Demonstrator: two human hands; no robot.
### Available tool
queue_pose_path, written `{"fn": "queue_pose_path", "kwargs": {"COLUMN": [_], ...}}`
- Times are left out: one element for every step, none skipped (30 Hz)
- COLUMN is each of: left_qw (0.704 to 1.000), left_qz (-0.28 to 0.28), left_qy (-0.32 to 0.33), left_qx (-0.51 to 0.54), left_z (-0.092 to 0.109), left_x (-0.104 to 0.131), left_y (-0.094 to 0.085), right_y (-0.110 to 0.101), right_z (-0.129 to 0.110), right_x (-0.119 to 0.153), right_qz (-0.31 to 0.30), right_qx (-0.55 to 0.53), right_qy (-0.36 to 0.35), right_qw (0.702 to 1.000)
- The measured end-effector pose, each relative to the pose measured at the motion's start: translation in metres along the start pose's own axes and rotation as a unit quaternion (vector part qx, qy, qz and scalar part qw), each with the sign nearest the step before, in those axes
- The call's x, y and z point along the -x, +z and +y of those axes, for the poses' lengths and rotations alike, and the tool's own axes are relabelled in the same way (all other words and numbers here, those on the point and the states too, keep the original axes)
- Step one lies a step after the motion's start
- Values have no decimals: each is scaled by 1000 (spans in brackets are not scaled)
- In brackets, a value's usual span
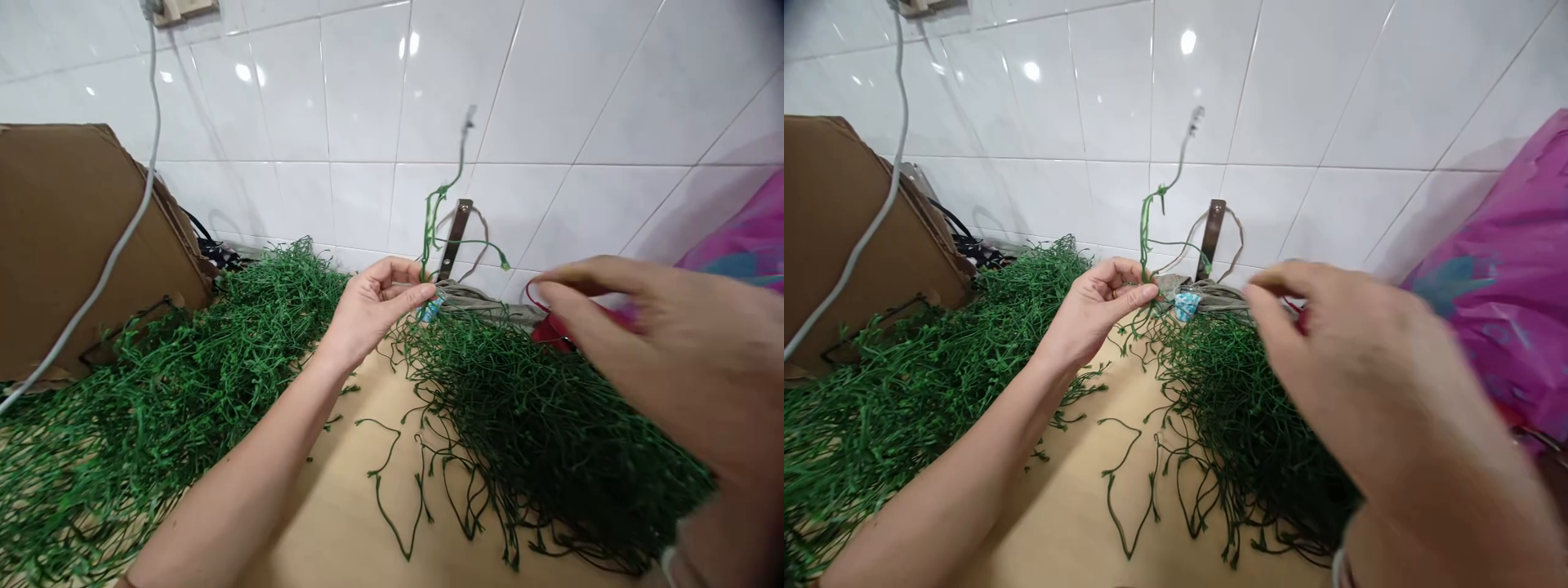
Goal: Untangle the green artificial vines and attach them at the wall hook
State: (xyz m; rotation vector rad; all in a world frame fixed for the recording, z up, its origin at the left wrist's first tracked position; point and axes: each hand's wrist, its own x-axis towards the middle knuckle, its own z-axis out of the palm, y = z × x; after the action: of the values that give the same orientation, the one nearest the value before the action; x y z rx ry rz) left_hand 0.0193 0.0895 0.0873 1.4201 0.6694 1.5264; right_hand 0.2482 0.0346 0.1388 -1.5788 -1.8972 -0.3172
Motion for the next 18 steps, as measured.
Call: {"fn": "queue_pose_path", "kwargs": {"left_qw": [1000, 1000, 999, 999, 999, 998, 998, 997, 997, 997, 996, 996, 996, 996, 996, 996, 996, 996], "left_qz": [-2, -6, -12, -21, -29, -36, -41, -44, -46, -51, -59, -69, -78, -85, -86, -82, -74, -60], "left_qy": [1, -1, -5, -9, -11, -12, -12, -11, -11, -13, -17, -22, -27, -32, -36, -41, -48, -56], "left_qx": [-16, -28, -35, -38, -40, -44, -49, -55, -61, -63, -59, -50, -38, -24, -7, 10, 27, 44], "left_z": [1, 2, 3, 3, 3, 3, 3, 3, 3, 4, 4, 5, 5, 6, 6, 6, 5, 5], "left_x": [2, 3, 4, 5, 6, 6, 6, 6, 5, 5, 4, 4, 4, 3, 3, 4, 4, 4], "left_y": [2, 4, 5, 6, 7, 7, 7, 6, 5, 4, 3, 2, 1, 1, 1, 2, 3, 5], "right_y": [5, 12, 19, 26, 32, 38, 42, 46, 48, 49, 50, 50, 49, 49, 49, 49, 50, 51], "right_z": [-16, -29, -40, -46, -50, -50, -49, -46, -43, -41, -39, -38, -38, -38, -38, -39, -39, -40], "right_x": [-1, -3, -4, -5, -7, -9, -10, -12, -13, -14, -14, -14, -14, -13, -13, -12, -12, -12], "right_qz": [-30, -63, -91, -120, -141, -158, -171, -178, -182, -185, -188, -190, -192, -192, -190, -186, -182, -177], "right_qx": [-62, -125, -175, -221, -256, -281, -299, -309, -315, -318, -319, -321, -320, -313, -300, -283, -265, -245], "right_qy": [-8, -18, -19, -20, -17, -13, -11, -10, -10, -10, -12, -17, -25, -34, -45, -55, -64, -72], "right_qw": [998, 990, 980, 968, 956, 946, 939, 934, 931, 930, 929, 928, 928, 929, 934, 939, 945, 951]}}
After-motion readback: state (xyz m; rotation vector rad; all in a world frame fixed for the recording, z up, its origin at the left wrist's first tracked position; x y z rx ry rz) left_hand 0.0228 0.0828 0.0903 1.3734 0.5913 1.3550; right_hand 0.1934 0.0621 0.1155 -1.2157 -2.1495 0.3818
